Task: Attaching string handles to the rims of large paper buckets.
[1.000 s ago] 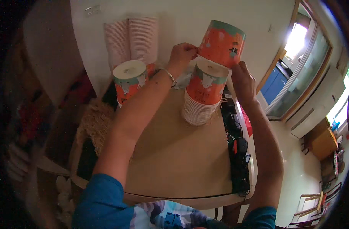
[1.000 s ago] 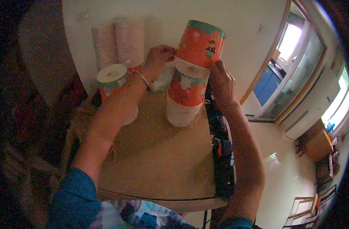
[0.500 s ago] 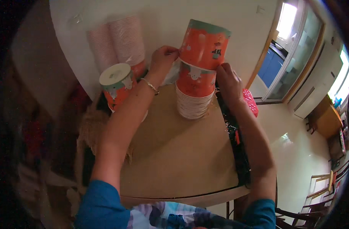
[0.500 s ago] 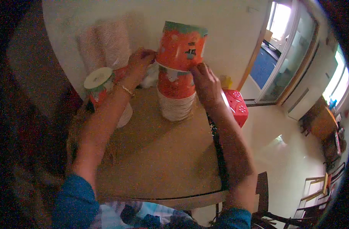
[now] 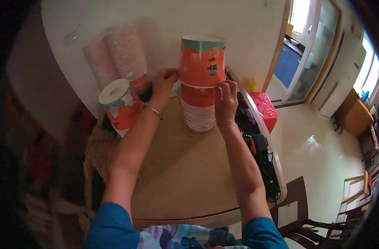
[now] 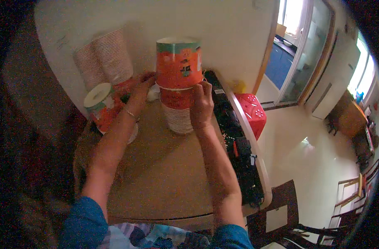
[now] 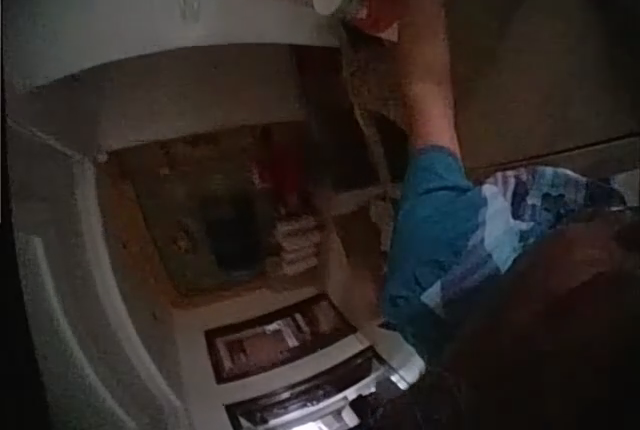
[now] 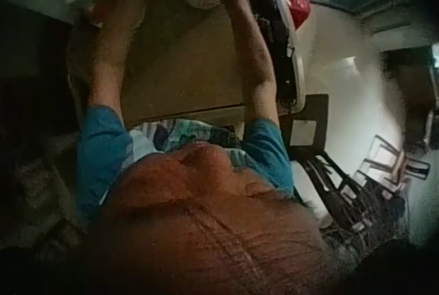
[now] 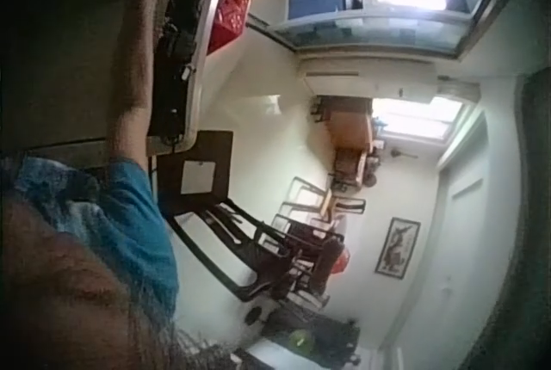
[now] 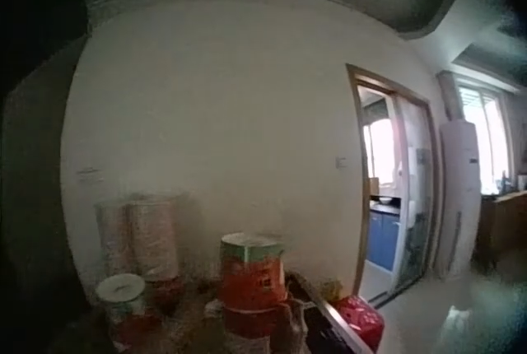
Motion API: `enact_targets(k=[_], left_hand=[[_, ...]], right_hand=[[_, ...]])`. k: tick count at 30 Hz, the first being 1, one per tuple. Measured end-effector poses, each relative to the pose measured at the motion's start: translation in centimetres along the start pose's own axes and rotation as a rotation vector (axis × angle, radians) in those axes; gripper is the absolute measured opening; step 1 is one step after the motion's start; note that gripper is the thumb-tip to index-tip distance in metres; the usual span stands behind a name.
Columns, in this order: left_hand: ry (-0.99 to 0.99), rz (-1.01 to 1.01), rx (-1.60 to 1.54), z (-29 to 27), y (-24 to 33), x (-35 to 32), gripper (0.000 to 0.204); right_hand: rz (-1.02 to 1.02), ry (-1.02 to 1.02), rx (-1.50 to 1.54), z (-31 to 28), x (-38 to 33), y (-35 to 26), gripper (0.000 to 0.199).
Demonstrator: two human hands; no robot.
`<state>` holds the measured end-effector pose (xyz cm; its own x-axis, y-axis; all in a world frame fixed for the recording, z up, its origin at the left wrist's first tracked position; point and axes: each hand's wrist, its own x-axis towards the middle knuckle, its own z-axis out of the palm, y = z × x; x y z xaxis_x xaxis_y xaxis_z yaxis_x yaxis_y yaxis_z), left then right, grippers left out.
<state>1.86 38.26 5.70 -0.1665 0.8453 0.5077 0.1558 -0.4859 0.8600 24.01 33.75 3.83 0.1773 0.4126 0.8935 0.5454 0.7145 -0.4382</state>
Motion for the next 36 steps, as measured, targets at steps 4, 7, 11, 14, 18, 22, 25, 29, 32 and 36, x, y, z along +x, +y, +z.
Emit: enact_targets(k=[4,7,11,14,18,22,25,29,32,36], left_hand=[[-0.027,-0.071,-0.258,0.5,-2.1,0.1,0.022],[-0.053,-0.053,-0.126,0.0,-1.8,-0.1,0.023],[-0.064,-0.037,0.126,0.8,1.3,-1.3,0.024],[-0.040,-0.151,0.037,1.5,2.7,-2.0,0.024],[-0.085,-0.094,0.064,-1.0,0.8,-1.3,0.027],[0.000,-0.159,0.158,2.0,3.6,-2.6,0.024],[-0.010,-0.257,-0.082,0.2,0.9,-0.7,0.022],[-0.003,-0.210,0.120,0.8,1.0,-0.7,0.022],[0.011,-0.184,0.174,1.1,1.8,-1.3,0.022],[-0.056,-0.161,0.194,0.2,1.3,-0.8,0.023]], right_hand=[[0.178,0.100,0.115,0.6,-0.9,-0.5,0.015],[0.404,0.135,0.427,1.4,-1.4,-1.0,0.014],[0.270,0.113,0.033,1.3,-2.0,-0.7,0.013],[0.255,0.166,0.073,1.2,-2.4,-0.6,0.013],[0.348,0.218,0.204,2.1,-2.8,-1.8,0.013],[0.637,0.235,0.444,2.1,-3.1,-1.4,0.016],[0.790,0.273,0.592,3.1,-3.0,-1.4,0.015],[0.910,0.336,0.836,4.3,-3.5,-1.0,0.014],[1.000,0.352,0.944,4.2,-3.5,-1.6,0.016],[1.100,0.409,0.971,3.9,-3.0,-2.1,0.017]])
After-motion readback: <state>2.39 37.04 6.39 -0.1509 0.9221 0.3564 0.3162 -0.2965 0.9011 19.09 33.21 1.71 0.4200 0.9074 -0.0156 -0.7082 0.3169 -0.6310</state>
